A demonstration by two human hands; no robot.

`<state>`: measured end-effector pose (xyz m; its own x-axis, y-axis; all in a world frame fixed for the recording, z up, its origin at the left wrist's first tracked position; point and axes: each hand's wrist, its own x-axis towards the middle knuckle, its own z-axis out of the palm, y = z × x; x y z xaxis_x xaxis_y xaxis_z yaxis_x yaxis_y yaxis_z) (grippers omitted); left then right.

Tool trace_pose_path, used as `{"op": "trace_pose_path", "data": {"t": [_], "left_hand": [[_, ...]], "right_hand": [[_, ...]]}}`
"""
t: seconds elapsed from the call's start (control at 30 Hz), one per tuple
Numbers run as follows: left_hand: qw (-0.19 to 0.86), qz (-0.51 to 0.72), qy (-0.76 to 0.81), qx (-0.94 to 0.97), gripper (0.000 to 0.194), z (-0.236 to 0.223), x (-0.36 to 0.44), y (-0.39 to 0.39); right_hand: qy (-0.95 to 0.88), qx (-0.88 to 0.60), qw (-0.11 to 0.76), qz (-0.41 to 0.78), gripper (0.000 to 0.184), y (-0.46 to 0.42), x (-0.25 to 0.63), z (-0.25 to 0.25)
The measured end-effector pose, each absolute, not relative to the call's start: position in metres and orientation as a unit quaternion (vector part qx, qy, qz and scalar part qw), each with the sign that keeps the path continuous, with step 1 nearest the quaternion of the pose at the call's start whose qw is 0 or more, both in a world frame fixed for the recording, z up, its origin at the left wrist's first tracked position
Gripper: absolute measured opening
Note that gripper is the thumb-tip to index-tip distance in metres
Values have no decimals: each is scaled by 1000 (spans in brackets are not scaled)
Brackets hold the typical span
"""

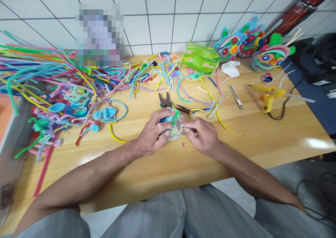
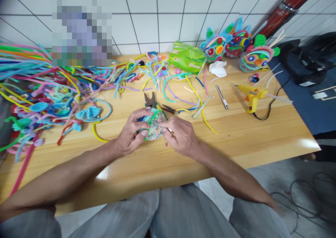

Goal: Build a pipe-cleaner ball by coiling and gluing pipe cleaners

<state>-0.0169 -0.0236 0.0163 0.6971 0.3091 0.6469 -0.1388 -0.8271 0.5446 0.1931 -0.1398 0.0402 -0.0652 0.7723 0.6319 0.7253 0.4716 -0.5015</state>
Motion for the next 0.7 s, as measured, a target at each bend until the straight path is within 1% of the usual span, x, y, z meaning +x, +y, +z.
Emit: {"op": "trace_pose_path", "data": {"t": [0.2, 0.4, 0.53, 0.7], "left_hand": [[299, 386, 44, 871, 17, 17, -17, -24], [297, 388, 40, 871, 18, 17, -16, -24], [304, 386, 42, 870, 19, 16, -17, -24], [310, 387, 43, 867, 19, 16, -17, -23]], "right_hand": [[-708, -527, 469, 23, 23, -139, 194, 41], [-725, -519, 454, 14, 22, -138, 194, 40], [-701, -540, 465, 1, 23, -138, 194, 42], [-702, -533, 473, -1, 22, -140, 194, 46]]}}
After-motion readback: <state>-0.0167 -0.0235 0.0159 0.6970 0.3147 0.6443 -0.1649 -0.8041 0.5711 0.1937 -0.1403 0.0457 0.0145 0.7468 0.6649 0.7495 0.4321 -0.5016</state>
